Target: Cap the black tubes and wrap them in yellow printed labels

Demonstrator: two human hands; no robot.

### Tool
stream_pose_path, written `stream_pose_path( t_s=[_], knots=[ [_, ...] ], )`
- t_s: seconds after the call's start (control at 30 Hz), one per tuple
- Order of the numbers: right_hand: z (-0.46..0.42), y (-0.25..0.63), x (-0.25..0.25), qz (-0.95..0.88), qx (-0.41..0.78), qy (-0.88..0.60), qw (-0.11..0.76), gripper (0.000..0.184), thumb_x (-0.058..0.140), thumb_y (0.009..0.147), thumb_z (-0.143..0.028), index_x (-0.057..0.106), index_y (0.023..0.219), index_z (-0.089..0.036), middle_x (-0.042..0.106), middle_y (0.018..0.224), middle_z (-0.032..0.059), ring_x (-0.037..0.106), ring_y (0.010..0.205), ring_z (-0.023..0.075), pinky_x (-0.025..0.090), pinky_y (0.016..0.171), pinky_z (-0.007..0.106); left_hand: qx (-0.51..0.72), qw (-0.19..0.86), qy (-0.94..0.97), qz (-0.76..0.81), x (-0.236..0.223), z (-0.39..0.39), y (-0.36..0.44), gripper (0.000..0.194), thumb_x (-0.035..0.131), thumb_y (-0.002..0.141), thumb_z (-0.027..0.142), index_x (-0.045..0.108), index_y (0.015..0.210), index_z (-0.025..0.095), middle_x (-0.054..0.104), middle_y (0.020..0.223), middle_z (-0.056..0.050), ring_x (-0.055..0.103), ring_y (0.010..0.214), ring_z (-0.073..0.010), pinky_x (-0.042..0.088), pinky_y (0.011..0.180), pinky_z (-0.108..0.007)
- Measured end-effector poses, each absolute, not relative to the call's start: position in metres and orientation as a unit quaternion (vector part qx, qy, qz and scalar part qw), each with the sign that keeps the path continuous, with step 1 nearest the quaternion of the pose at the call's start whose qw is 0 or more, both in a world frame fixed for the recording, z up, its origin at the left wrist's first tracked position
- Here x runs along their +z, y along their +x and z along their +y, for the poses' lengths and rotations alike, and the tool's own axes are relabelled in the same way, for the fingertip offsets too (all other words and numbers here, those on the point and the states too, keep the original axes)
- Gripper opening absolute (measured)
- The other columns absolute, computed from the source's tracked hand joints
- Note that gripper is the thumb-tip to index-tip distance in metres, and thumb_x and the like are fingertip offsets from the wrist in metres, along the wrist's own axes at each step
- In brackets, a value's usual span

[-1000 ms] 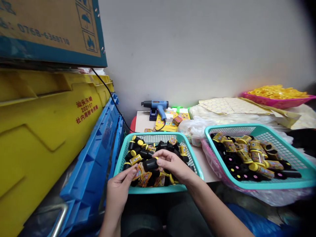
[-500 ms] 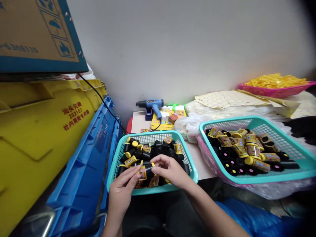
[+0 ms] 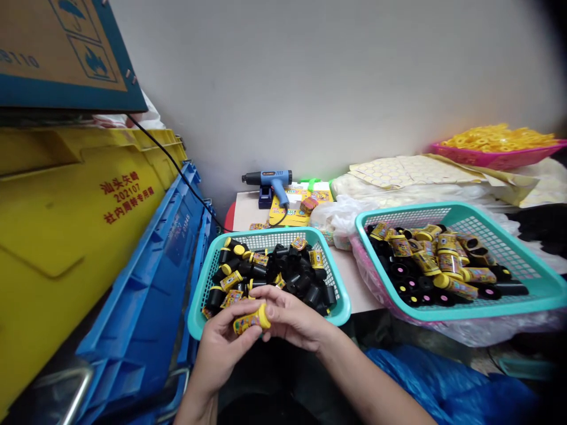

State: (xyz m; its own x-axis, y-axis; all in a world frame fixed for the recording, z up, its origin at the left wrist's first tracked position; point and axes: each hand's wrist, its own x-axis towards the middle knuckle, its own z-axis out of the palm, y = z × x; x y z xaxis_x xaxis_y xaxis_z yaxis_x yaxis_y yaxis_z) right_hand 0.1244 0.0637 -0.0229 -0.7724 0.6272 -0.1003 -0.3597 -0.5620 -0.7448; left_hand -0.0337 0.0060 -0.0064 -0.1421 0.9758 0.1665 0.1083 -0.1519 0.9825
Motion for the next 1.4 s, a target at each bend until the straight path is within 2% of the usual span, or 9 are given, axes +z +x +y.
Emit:
stream_pose_path(
  t_s=[0.27,0.43,0.6,0.77,0.87,0.97,1.13,1.27,1.4],
  knots=[
    [0.047,0.135,-0.019,-0.394,0.837,-0.171,0.339,0.040,0.065,0.083,-0.042,0.059,0.115,-0.020,0.059,0.100,0.0042,0.059,0.082,0.0115,0.049,0.076,0.026,0.544,0.406,0.542,0.496,-0.016,0.005,-0.034,0.025,0.068,0.079,0.030,0.070,0.102,0.022,0.070,0.107,-0.008,0.065,0.101,-0.0231,0.051,0.091,-0.034],
    [0.042,0.129,-0.022,-0.506,0.724,-0.263,0.387,0.058,0.079,0.069,-0.034,0.054,0.120,-0.026,0.057,0.102,0.0019,0.059,0.081,0.0118,0.049,0.075,0.028,0.580,0.463,0.445,0.501,-0.027,0.001,-0.026,0.037,0.057,0.086,0.041,0.055,0.120,0.028,0.054,0.121,-0.005,0.051,0.117,-0.0233,0.040,0.102,-0.036],
    [0.043,0.120,-0.019,-0.556,0.655,-0.313,0.404,0.040,0.074,0.071,-0.026,0.059,0.108,-0.023,0.062,0.098,0.0020,0.061,0.089,0.0155,0.049,0.074,0.026,0.596,0.509,0.414,0.464,-0.031,-0.006,-0.021,0.046,0.058,0.085,0.038,0.045,0.130,0.035,0.045,0.124,-0.002,0.037,0.129,-0.0248,0.027,0.111,-0.041],
    [0.055,0.123,-0.014,-0.574,0.664,-0.323,0.353,0.038,0.077,0.066,-0.023,0.060,0.100,-0.019,0.062,0.083,-0.0014,0.057,0.072,0.0111,0.046,0.064,0.023,0.574,0.571,0.433,0.397,-0.032,-0.010,-0.022,0.057,0.055,0.084,0.046,0.040,0.138,0.036,0.038,0.140,-0.001,0.020,0.140,-0.0305,0.011,0.117,-0.046],
    [0.062,0.127,-0.015,-0.583,0.681,-0.309,0.318,0.040,0.081,0.062,-0.026,0.060,0.094,-0.017,0.059,0.074,-0.0036,0.053,0.063,0.0086,0.043,0.058,0.021,0.580,0.585,0.421,0.379,-0.028,-0.008,-0.022,0.060,0.056,0.083,0.045,0.039,0.139,0.038,0.039,0.143,0.000,0.025,0.139,-0.0299,0.014,0.116,-0.046],
    [0.064,0.130,-0.018,-0.543,0.720,-0.285,0.324,0.041,0.083,0.060,-0.028,0.058,0.091,-0.017,0.061,0.075,-0.0036,0.055,0.065,0.0086,0.045,0.062,0.022,0.594,0.607,0.383,0.362,-0.024,-0.002,-0.024,0.052,0.056,0.085,0.042,0.047,0.135,0.036,0.051,0.138,-0.002,0.039,0.133,-0.0279,0.029,0.112,-0.044],
    [0.061,0.131,-0.024,-0.477,0.763,-0.263,0.348,0.046,0.085,0.058,-0.028,0.058,0.094,-0.017,0.064,0.080,-0.0022,0.060,0.069,0.0089,0.047,0.070,0.023,0.603,0.597,0.328,0.415,-0.027,0.009,-0.029,0.023,0.073,0.074,0.035,0.076,0.093,0.023,0.072,0.112,-0.008,0.062,0.110,-0.0254,0.050,0.093,-0.031],
    [0.058,0.131,-0.029,-0.456,0.770,-0.274,0.353,0.045,0.086,0.057,-0.028,0.057,0.090,-0.016,0.062,0.076,-0.0036,0.057,0.061,0.0069,0.046,0.062,0.021,0.613,0.602,0.271,0.434,-0.032,0.012,-0.026,0.025,0.083,0.061,0.035,0.078,0.083,0.022,0.076,0.098,-0.008,0.069,0.095,-0.0248,0.056,0.080,-0.027],
    [0.056,0.127,-0.027,-0.467,0.756,-0.285,0.358,0.044,0.084,0.058,-0.031,0.056,0.088,-0.017,0.061,0.075,-0.0037,0.057,0.061,0.0081,0.047,0.062,0.022,0.607,0.608,0.265,0.438,-0.032,0.014,-0.021,0.027,0.084,0.059,0.035,0.079,0.082,0.021,0.076,0.097,-0.010,0.070,0.092,-0.0259,0.058,0.075,-0.027]
  ],
)
